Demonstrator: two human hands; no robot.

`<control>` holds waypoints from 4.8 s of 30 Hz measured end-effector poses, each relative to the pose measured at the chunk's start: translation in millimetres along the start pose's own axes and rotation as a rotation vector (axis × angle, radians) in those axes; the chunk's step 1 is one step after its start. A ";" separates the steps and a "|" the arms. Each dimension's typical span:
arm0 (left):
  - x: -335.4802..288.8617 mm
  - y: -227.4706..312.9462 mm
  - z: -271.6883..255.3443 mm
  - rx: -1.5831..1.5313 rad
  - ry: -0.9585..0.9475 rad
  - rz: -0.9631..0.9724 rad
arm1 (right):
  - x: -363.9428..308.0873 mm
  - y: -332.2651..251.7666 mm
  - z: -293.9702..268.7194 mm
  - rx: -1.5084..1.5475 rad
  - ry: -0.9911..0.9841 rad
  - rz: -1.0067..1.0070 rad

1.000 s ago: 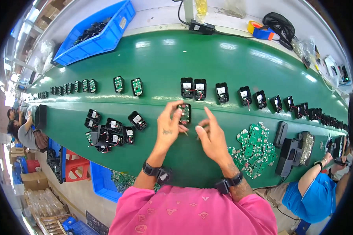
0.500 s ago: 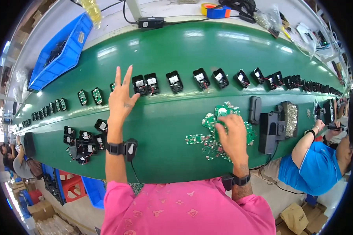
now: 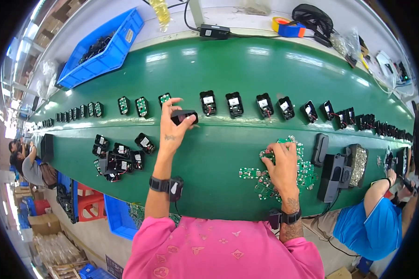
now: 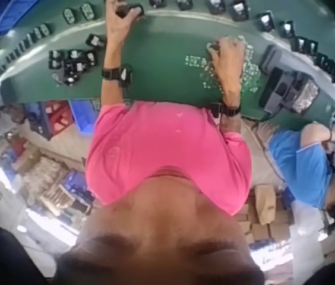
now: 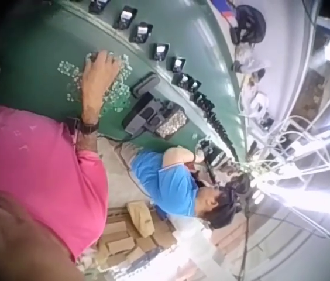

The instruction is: Manually fitting circuit boards into black plastic housings on a factory conveyor belt.

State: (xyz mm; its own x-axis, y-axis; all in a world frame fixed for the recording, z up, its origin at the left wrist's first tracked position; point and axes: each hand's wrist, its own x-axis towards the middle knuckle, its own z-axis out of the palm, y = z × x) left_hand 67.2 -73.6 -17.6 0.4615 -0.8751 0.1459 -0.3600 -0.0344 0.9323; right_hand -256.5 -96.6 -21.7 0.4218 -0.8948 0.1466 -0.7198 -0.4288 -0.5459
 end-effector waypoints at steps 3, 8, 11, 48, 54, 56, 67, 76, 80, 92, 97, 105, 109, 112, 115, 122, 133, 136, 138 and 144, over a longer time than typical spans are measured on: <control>-34.0 7.8 5.5 -0.462 0.104 -0.218 | 0.5 -9.5 -0.9 0.012 0.058 -0.004; -74.7 23.6 12.7 -0.460 -0.149 -0.457 | 4.9 -18.7 -4.5 0.238 0.113 -0.005; -93.7 11.3 39.2 -0.247 -0.154 -0.101 | 2.1 -51.1 -11.0 0.933 -0.255 0.213; -110.4 39.7 72.5 -0.176 -0.326 -0.114 | -24.6 -33.4 4.7 1.706 -0.440 0.587; -109.4 40.9 70.4 -0.010 -0.316 -0.020 | -27.5 -26.1 1.4 1.538 -0.271 0.616; -108.4 45.6 69.9 -0.022 -0.342 -0.004 | -25.2 -29.3 -3.6 1.596 -0.257 0.659; -107.4 39.6 71.0 -0.033 -0.480 0.096 | -16.6 -34.9 -1.5 1.280 -0.345 0.472; -104.6 59.2 71.6 -0.046 -0.511 0.000 | -18.2 -31.8 3.9 1.178 -0.245 0.488; -110.9 46.9 75.8 -0.551 -0.515 -0.275 | -20.1 -32.1 6.8 1.154 -0.247 0.478; -107.1 54.5 73.6 -0.682 -0.573 -0.454 | -11.7 -38.5 0.4 0.546 0.051 -0.047; -109.4 60.4 77.4 -0.706 -0.592 -0.450 | -9.1 -37.8 9.3 0.689 -0.034 -0.007; -107.9 68.7 75.8 -0.736 -0.451 -0.455 | -14.5 -52.6 -0.2 0.440 0.191 -0.135; -110.3 74.9 80.2 -0.609 -0.285 -0.234 | -11.5 -59.5 1.0 0.376 0.286 -0.186; -107.5 82.3 73.0 -0.477 -0.291 -0.180 | -7.3 -65.6 -8.1 0.412 0.200 -0.192; -108.6 78.4 69.5 -0.433 -0.329 -0.123 | -5.6 -66.6 -14.2 0.454 0.102 -0.188; -108.5 86.5 60.9 -0.521 -0.426 -0.182 | -5.1 -64.9 -30.9 0.532 -0.034 -0.175; -122.1 122.9 57.0 0.042 -0.398 0.145 | -24.4 -60.9 -44.6 0.489 -0.047 -0.202; -135.4 128.0 60.2 0.043 -0.396 0.109 | -36.4 -59.1 -49.9 0.438 -0.049 -0.223; -141.6 130.2 62.7 -0.102 -0.431 0.003 | -43.6 -54.2 -56.2 0.494 -0.019 -0.269; -160.5 143.5 65.1 -0.268 -0.501 -0.105 | -67.7 -48.9 -75.4 0.563 -0.050 -0.257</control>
State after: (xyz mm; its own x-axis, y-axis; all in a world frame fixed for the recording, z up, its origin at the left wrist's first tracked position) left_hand -111.3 30.5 71.3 0.0202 -0.9977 -0.0653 -0.0846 -0.0668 0.9942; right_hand -291.5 -24.4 57.3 0.5786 -0.7586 0.2997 -0.1961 -0.4860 -0.8517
